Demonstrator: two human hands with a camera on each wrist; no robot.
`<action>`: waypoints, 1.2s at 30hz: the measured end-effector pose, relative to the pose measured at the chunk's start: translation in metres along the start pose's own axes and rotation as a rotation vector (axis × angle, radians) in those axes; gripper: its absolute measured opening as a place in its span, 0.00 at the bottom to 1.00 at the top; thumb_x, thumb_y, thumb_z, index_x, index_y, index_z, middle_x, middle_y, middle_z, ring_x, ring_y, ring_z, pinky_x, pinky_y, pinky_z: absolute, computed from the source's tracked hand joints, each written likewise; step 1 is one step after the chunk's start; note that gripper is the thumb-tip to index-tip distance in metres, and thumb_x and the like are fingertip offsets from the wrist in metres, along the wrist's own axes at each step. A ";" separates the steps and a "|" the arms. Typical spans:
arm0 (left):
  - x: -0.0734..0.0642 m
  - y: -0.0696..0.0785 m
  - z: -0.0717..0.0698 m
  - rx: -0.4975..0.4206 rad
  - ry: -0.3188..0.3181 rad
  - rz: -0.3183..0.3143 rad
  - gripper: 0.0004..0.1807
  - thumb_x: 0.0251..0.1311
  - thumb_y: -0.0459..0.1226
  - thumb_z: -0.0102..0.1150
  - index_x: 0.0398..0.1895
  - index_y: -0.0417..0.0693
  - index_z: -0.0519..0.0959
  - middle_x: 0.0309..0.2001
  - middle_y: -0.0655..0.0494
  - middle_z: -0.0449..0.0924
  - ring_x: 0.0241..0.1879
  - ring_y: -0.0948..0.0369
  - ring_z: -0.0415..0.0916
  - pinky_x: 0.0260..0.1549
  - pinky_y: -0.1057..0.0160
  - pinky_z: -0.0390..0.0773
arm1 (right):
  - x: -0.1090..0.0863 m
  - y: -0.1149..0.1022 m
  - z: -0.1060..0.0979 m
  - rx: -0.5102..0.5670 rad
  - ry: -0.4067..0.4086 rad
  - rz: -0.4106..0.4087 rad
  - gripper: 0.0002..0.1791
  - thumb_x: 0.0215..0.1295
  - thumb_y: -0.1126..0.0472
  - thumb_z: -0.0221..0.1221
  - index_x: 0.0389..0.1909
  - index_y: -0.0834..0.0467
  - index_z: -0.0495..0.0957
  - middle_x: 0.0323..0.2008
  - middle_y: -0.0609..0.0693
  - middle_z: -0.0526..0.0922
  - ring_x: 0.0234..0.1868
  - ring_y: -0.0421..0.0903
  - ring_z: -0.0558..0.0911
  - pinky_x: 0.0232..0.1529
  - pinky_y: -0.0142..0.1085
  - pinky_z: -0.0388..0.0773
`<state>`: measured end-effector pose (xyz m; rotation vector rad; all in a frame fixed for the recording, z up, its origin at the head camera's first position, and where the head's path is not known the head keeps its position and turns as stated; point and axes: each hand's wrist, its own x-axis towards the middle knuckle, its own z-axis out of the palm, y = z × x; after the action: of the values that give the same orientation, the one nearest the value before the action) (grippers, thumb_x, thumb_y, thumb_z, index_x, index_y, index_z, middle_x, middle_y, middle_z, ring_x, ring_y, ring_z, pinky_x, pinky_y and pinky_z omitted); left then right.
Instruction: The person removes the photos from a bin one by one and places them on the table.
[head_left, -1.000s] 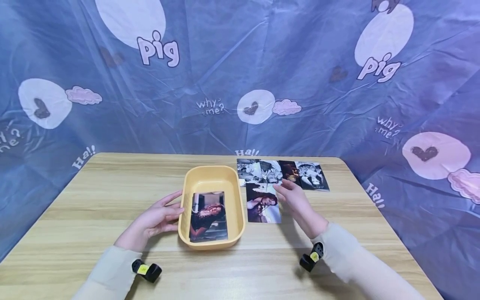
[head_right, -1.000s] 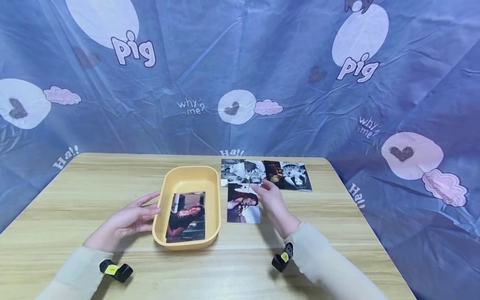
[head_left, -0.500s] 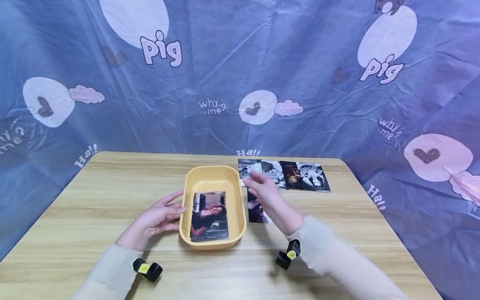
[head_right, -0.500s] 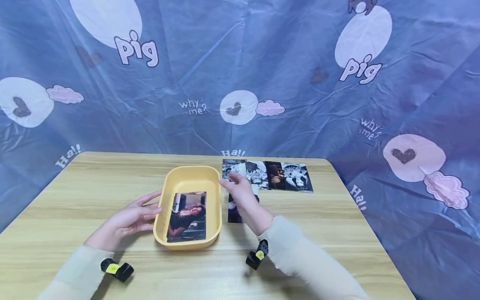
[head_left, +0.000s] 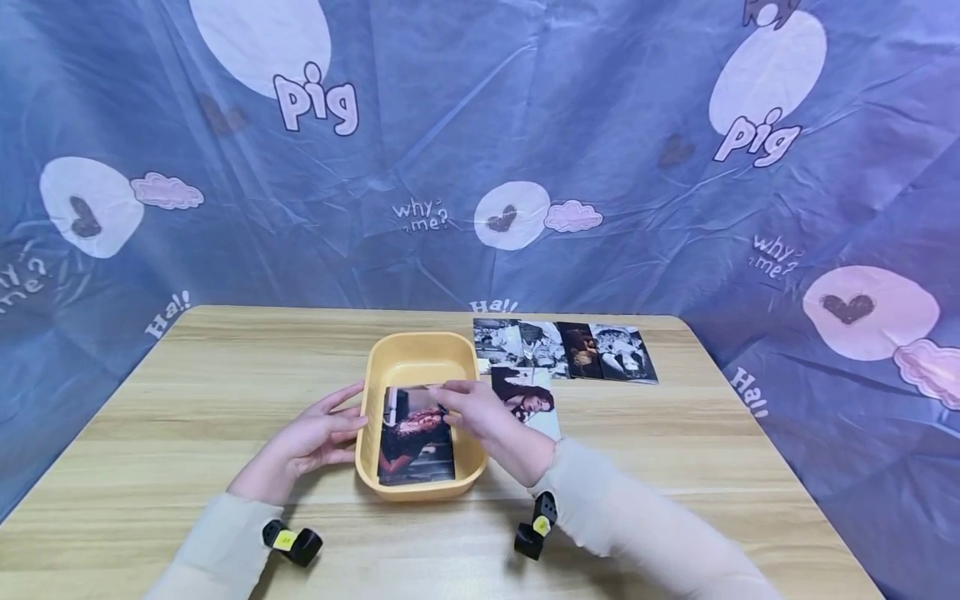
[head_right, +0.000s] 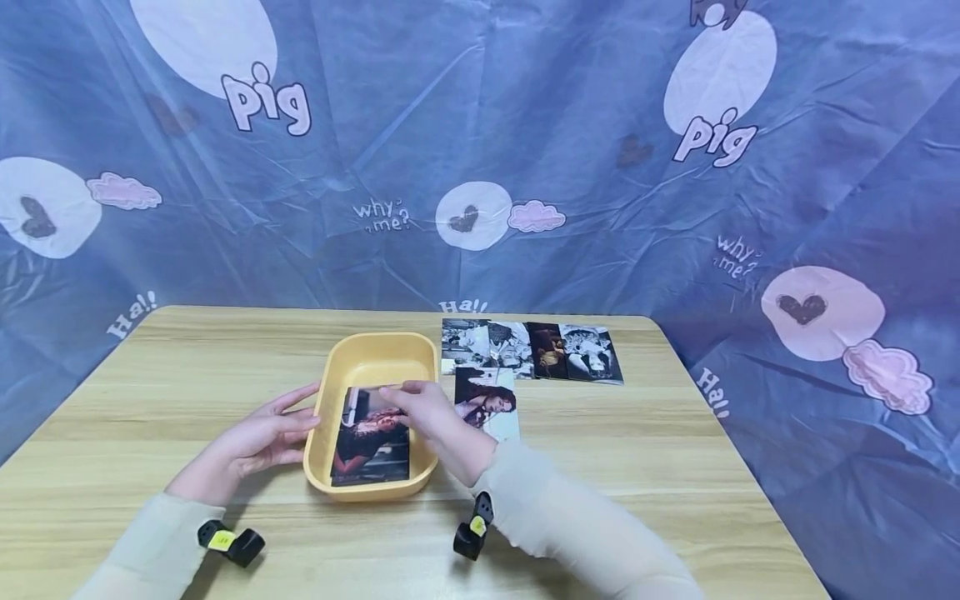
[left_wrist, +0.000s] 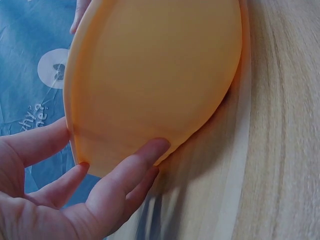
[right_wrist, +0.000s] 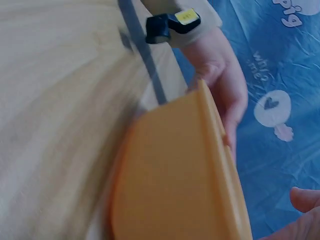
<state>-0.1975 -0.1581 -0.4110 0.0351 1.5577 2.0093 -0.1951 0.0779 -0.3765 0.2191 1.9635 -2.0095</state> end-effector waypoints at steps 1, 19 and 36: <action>0.000 0.000 0.000 -0.003 0.002 -0.002 0.41 0.56 0.30 0.51 0.69 0.49 0.40 0.67 0.34 0.42 0.52 0.50 0.70 0.46 0.45 0.73 | 0.000 0.002 0.002 -0.017 0.003 0.017 0.34 0.57 0.61 0.57 0.59 0.74 0.57 0.60 0.66 0.62 0.58 0.60 0.65 0.59 0.47 0.65; -0.002 -0.001 -0.001 0.000 -0.001 0.006 0.41 0.57 0.29 0.50 0.69 0.48 0.39 0.67 0.33 0.42 0.52 0.50 0.70 0.46 0.45 0.73 | 0.008 0.029 0.019 -0.073 0.121 0.019 0.31 0.49 0.73 0.57 0.56 0.77 0.59 0.53 0.66 0.68 0.44 0.49 0.70 0.50 0.43 0.71; 0.001 0.000 -0.001 -0.006 -0.009 0.000 0.41 0.57 0.29 0.50 0.69 0.48 0.39 0.67 0.34 0.41 0.53 0.48 0.69 0.47 0.45 0.72 | 0.007 0.026 0.021 -0.049 0.191 -0.119 0.21 0.48 0.78 0.56 0.46 0.69 0.68 0.23 0.47 0.70 0.23 0.38 0.69 0.24 0.25 0.69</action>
<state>-0.1985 -0.1592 -0.4114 0.0415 1.5456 2.0115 -0.1903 0.0564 -0.4025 0.3000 2.1873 -2.0791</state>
